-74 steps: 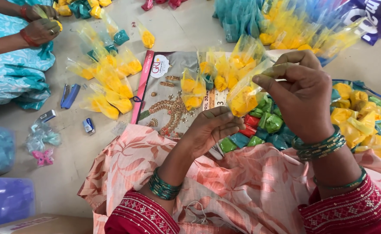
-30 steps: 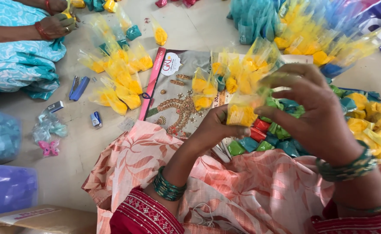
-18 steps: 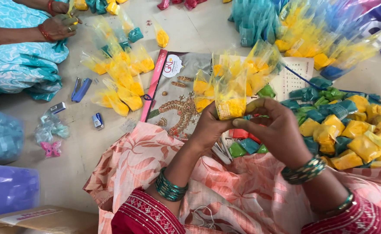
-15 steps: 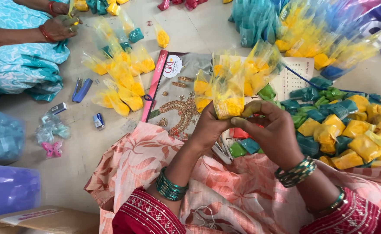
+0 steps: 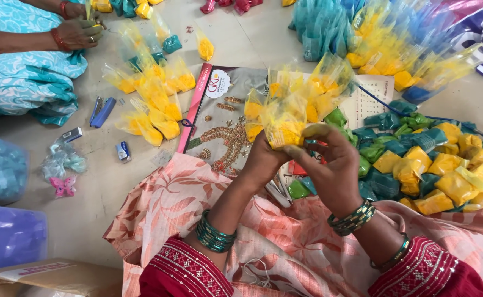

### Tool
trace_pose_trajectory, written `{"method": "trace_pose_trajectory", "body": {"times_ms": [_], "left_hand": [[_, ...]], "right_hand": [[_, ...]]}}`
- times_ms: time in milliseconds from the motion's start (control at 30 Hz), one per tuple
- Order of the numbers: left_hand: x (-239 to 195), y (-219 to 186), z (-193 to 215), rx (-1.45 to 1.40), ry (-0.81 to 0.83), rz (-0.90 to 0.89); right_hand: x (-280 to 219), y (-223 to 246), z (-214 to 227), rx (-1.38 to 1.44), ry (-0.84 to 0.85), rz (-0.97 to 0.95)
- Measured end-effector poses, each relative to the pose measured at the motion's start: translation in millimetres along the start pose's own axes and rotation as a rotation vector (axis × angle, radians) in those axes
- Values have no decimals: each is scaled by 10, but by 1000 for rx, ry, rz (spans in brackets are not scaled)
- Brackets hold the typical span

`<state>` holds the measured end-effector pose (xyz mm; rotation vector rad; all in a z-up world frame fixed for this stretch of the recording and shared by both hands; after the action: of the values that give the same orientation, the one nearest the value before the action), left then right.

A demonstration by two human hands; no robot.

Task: The person manually folds and seals small plastic bags of colored powder and places them into larger net bags.

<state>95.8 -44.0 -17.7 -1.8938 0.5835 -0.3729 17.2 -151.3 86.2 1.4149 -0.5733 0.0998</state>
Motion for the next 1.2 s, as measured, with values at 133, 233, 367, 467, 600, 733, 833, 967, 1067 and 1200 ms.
{"method": "trace_pose_trajectory", "body": {"times_ms": [133,233,367,467,600,733,833,967,1067,1200], "left_hand": [[14,-3,-41,-84,18,-23],[46,183,25,-71,34,59],[42,111,-27,7,9,-7],[18,25,-79,48,23,-30],[-36,-87,-219,-23,77,52],[-66,-199,-323,-57,69,82],[-78,-321,-348,-41,92,-52],[-135,-376,-275,-51,57,-55],[-158,-311,-314,-28,73,3],[-165,-359,-283,14,19,-48]], "right_hand": [[-1,16,-24,78,6,28],[-4,47,-60,76,46,31],[13,61,-6,-4,27,39],[10,24,-10,31,40,33],[34,15,33,72,45,56],[62,-65,120,126,14,-46],[84,-65,310,87,-68,-124],[87,-20,455,166,-128,-162],[62,-61,447,219,-101,-185],[141,-16,280,295,56,-252]]}}
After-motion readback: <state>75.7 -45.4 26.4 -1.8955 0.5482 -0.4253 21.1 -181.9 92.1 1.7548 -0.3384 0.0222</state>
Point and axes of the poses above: each hand's wrist, its own x-axis towards the middle knuckle, its own z-axis out of the back of the hand, y = z × x, the point moved 9 cm from there along x, towards the middle knuckle, and after that the axes turned 10 degrees about z, right-handed, at the moved point
